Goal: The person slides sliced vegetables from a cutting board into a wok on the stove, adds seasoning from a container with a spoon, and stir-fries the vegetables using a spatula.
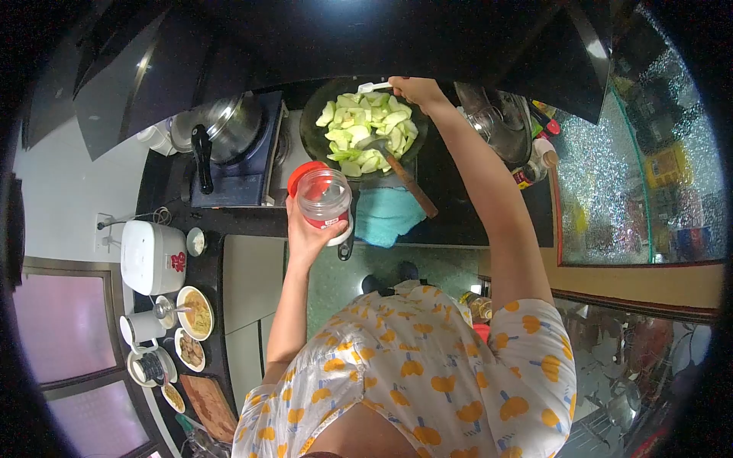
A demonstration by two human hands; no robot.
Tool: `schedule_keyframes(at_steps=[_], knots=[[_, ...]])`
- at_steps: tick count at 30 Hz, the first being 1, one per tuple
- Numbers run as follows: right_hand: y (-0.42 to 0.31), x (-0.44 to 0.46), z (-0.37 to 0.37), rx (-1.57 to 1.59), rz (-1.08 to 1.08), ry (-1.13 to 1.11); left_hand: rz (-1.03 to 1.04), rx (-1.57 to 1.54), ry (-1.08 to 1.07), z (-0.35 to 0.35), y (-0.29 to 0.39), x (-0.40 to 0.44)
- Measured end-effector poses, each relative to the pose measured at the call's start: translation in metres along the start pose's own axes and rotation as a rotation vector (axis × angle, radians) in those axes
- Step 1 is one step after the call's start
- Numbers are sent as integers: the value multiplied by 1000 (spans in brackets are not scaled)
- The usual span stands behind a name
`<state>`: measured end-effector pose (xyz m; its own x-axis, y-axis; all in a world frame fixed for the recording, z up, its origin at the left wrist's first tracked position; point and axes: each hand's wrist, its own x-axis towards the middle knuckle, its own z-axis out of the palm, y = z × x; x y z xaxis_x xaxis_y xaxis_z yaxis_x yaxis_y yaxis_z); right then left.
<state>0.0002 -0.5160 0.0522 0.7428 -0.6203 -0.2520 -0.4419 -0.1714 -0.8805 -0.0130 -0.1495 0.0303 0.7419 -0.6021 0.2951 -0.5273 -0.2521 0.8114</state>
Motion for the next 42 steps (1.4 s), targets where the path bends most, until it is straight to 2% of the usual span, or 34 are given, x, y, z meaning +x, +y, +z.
schedule_keyframes(at_steps=[5, 9, 12, 13, 16, 17, 19, 20, 21, 24, 25, 26, 28, 29, 30, 32, 33, 35, 37, 42], knots=[[-40, -67, 16, 7, -305, -112, 11, 36, 37, 3, -13, 13], [-60, -107, 35, -42, -421, -301, -4, 45, 61, 3, -8, 28], [-56, -119, 53, -130, -522, -339, 41, 43, 63, 2, -2, 36], [-60, -128, 56, -292, -640, -313, 61, 38, 68, 3, -1, 37], [-64, -157, 68, -428, -856, -224, 111, -21, 79, 0, 7, 38], [-59, -153, 72, -363, -919, -159, 104, -20, 55, -2, 10, 37], [-67, -153, 66, -298, -921, 15, 102, -25, 3, -7, 16, 32], [-70, -156, 59, -267, -918, 109, 75, -137, -63, -10, 18, 28], [-76, -164, 48, -426, -799, 0, 50, -250, -136, -12, 20, 22], [-54, -169, 58, -8, -875, -307, -56, -662, -351, -13, 25, 7], [-54, -183, 56, 122, -707, -477, -61, -585, -413, -19, 34, 5], [-55, -199, 54, 258, -537, -636, -78, -679, -434, -17, 39, 2], [-41, -205, 67, 582, -442, -771, -127, -862, -477, -12, 47, -1], [-41, -214, 63, 477, -527, -657, -159, -909, -526, -14, 49, -2], [-43, -224, 59, 501, -496, -594, -165, -934, -580, -15, 54, 0], [-47, -241, 47, 462, -658, -458, -187, -982, -682, -17, 65, 2], [-49, -249, 40, 345, -810, -432, -316, -1038, -745, -15, 54, -2], [-51, -266, 28, 88, -1093, -375, -291, -931, -819, -12, 46, -1], [-53, -288, 18, 67, -1073, -365, -272, -874, -892, -6, 48, 0], [-52, -324, -4, 4, -1103, -355, -250, -972, -1089, 22, 70, -4]])
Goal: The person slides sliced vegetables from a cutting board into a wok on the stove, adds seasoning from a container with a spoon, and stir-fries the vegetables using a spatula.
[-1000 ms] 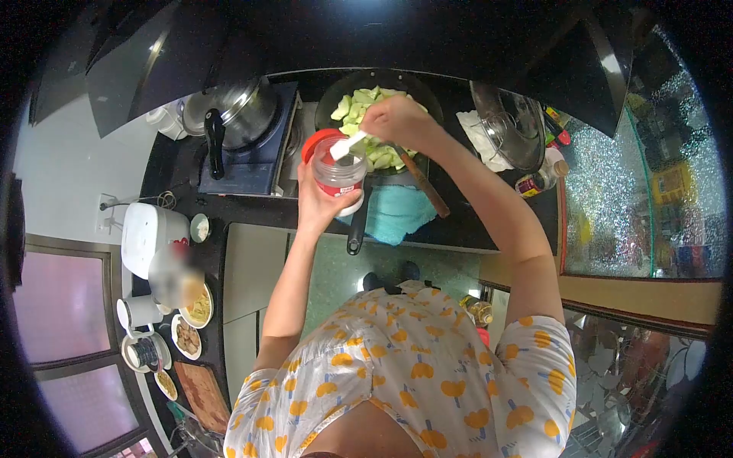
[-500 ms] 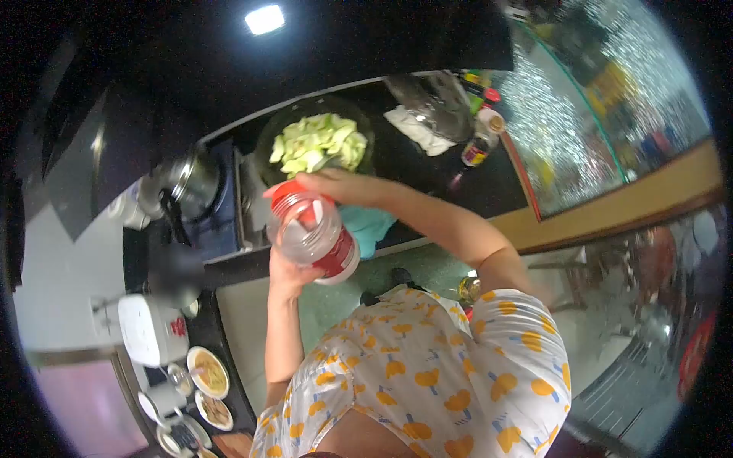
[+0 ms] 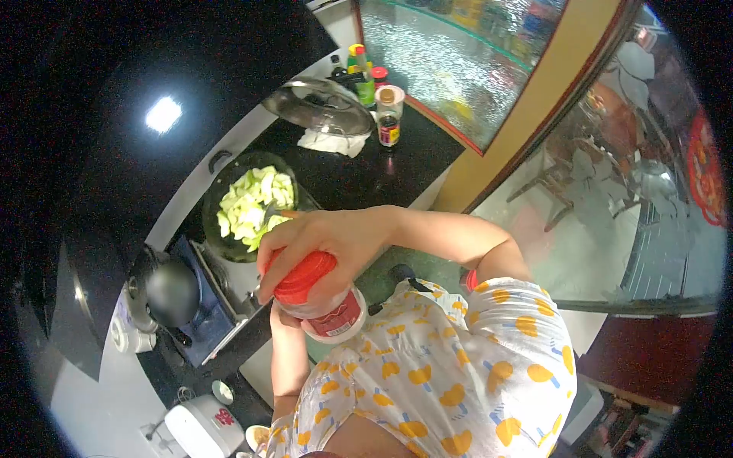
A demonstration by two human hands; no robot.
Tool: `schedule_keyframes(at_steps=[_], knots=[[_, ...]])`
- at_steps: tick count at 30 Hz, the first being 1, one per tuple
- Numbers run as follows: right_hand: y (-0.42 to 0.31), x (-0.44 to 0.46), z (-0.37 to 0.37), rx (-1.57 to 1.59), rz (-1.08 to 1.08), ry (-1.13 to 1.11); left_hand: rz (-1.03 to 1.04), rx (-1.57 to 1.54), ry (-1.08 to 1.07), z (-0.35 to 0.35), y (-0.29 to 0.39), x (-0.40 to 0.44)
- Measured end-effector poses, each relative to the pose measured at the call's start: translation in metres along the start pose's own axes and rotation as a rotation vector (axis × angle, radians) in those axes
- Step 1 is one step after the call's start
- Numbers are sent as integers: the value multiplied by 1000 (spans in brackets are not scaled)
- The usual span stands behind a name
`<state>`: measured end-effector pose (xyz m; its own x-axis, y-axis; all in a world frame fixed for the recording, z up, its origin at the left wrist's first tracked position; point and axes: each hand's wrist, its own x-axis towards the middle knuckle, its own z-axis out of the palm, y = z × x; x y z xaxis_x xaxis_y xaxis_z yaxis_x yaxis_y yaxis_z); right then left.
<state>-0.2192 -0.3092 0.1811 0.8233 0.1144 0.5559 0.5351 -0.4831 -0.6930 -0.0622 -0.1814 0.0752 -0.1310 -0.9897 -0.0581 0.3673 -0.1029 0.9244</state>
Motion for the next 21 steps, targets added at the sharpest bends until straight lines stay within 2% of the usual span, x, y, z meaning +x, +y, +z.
schedule_keyframes(at_steps=[4, 6, 8, 9, 10, 13, 16, 17, 20, 21], knots=[[1, -23, -21, 179, 0, 11, 17, -107, -148, 18, 0, 30], [-6, -41, -29, -101, 167, 119, 49, -152, -213, 31, 0, 49], [-7, -62, -33, -414, 417, 250, 136, 133, -169, 46, 4, 76], [1, -74, -30, -588, 580, 322, 153, 599, 3, 56, 1, 95], [10, -87, -30, -762, 740, 390, 206, 602, 50, 63, -14, 105], [28, -132, -48, -917, 706, 436, 336, 603, 174, 85, -69, 149], [35, -181, -72, -929, 769, 428, 269, 488, 117, 111, -107, 187], [35, -196, -84, -911, 817, 407, 250, 485, 13, 110, -128, 205], [49, -245, -122, -919, 923, 389, 325, 1038, 106, 135, -115, 230], [61, -263, -136, -951, 943, 382, 304, 1021, 82, 141, -108, 235]])
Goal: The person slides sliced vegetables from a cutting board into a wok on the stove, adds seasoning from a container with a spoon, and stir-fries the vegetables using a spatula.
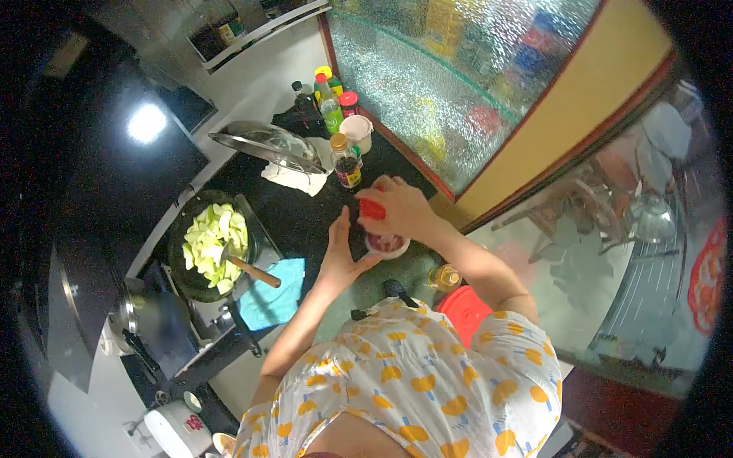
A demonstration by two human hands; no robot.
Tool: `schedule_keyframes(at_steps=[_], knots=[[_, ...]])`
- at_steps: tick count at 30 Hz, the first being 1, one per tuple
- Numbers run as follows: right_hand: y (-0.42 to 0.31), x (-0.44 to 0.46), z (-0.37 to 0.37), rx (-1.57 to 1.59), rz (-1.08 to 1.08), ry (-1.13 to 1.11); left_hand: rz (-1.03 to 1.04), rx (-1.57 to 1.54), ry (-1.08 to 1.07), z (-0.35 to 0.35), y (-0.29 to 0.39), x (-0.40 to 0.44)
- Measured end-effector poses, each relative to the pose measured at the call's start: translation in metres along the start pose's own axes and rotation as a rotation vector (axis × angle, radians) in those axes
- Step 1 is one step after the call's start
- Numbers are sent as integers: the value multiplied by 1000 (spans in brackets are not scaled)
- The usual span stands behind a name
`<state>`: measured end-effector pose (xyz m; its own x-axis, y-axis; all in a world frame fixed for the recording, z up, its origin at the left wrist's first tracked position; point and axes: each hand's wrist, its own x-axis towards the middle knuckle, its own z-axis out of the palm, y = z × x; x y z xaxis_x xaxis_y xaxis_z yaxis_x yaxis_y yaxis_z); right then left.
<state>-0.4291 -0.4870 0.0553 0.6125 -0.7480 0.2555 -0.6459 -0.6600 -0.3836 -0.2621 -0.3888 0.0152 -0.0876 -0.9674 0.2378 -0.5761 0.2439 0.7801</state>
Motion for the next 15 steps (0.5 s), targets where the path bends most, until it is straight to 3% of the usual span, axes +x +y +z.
schedule_keyframes(at_steps=[4, 7, 11, 15], knots=[[97, 37, 34, -126, 90, 43, -62, 54, -148, 8, -10, 2], [151, 75, 70, -138, 128, 158, -267, -82, -214, 5, -10, -13], [206, 114, 125, -98, 83, 223, -411, -13, -116, -5, -13, -41], [219, 131, 137, -67, 159, 27, -629, -86, 93, -32, -2, -74]])
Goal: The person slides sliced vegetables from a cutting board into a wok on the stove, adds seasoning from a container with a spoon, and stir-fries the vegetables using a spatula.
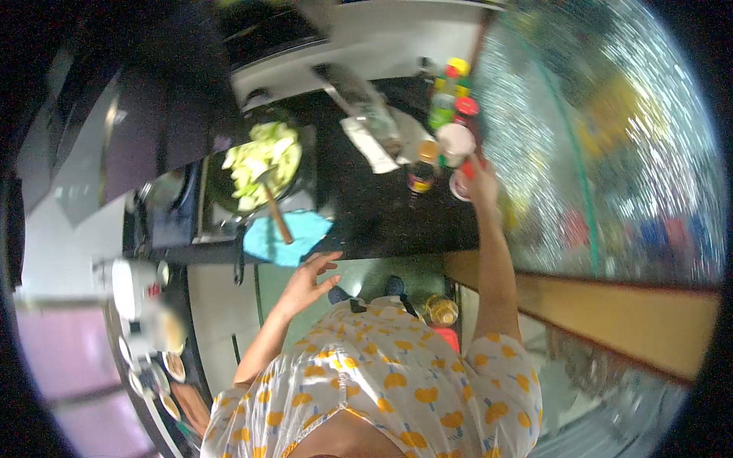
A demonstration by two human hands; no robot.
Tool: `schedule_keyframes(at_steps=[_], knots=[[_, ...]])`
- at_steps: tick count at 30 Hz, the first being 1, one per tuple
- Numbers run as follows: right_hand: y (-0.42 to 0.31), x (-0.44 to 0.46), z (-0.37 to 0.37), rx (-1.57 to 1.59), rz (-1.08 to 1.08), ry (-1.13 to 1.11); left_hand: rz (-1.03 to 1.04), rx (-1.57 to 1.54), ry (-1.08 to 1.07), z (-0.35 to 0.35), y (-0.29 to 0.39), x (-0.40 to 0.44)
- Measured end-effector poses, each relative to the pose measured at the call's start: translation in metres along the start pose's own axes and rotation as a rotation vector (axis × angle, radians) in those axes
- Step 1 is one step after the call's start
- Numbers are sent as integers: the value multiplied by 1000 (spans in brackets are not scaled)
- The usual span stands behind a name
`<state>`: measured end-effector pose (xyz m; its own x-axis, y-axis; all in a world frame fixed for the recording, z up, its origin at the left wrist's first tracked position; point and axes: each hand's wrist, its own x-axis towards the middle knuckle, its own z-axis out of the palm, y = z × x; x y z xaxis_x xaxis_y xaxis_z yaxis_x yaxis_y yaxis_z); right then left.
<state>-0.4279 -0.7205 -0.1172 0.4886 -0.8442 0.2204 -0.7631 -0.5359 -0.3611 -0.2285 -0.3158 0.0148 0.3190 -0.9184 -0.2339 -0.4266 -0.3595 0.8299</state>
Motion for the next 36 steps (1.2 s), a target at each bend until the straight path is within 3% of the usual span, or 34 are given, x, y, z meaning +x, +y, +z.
schedule_keyframes(at_steps=[1, 2, 4, 6, 7, 8, 10, 11, 14, 16, 19, 22, 23, 24, 26, 27, 31, 34, 36], knots=[[-18, 3, -18, -116, 151, -36, -37, -35, 85, -8, -1, -11], [5, 3, -3, -178, 15, 191, -59, -127, 178, -15, -11, -20], [-49, -14, -59, 130, -75, 602, -79, -315, 353, -28, -37, -39], [-120, -35, -101, 270, -175, 641, -143, -507, 574, -45, -51, -53], [-133, -44, -91, 497, -289, 511, -161, -511, 677, -53, -63, -58], [-165, -53, -96, 521, -420, 360, -176, -512, 775, -60, -77, -62], [-228, -75, -86, 858, -419, -131, -201, -295, 952, -72, -100, -67], [-255, -80, -82, 794, -504, -327, -231, -164, 973, -78, -116, -70], [-305, -100, -19, 733, -637, -546, -249, 437, 993, -95, -123, -74], [-334, -107, 16, 506, -624, -578, -310, 457, 949, -96, -149, -75], [-377, -103, 49, 579, -275, -972, -343, 374, 844, -98, -177, -79], [-398, -104, 82, 1046, 273, -1094, -353, 283, 688, -105, -194, -83], [-401, -92, 84, 923, 307, -1125, -318, 245, 672, -105, -207, -84], [-404, -85, 82, 843, 199, -988, -281, 207, 652, -107, -220, -85], [-418, -64, 40, 725, 137, -1036, -229, 204, 574, -119, -225, -90], [-451, -64, -17, 454, 12, -1003, -208, 181, 534, -123, -229, -91], [-476, -66, -19, -240, -797, -319, -198, 81, 382, -143, -221, -95], [-520, -98, -12, -626, -732, -387, -143, 82, 347, -144, -241, -88], [-507, -107, 30, -700, -941, -352, -141, 83, 324, -141, -255, -84]])
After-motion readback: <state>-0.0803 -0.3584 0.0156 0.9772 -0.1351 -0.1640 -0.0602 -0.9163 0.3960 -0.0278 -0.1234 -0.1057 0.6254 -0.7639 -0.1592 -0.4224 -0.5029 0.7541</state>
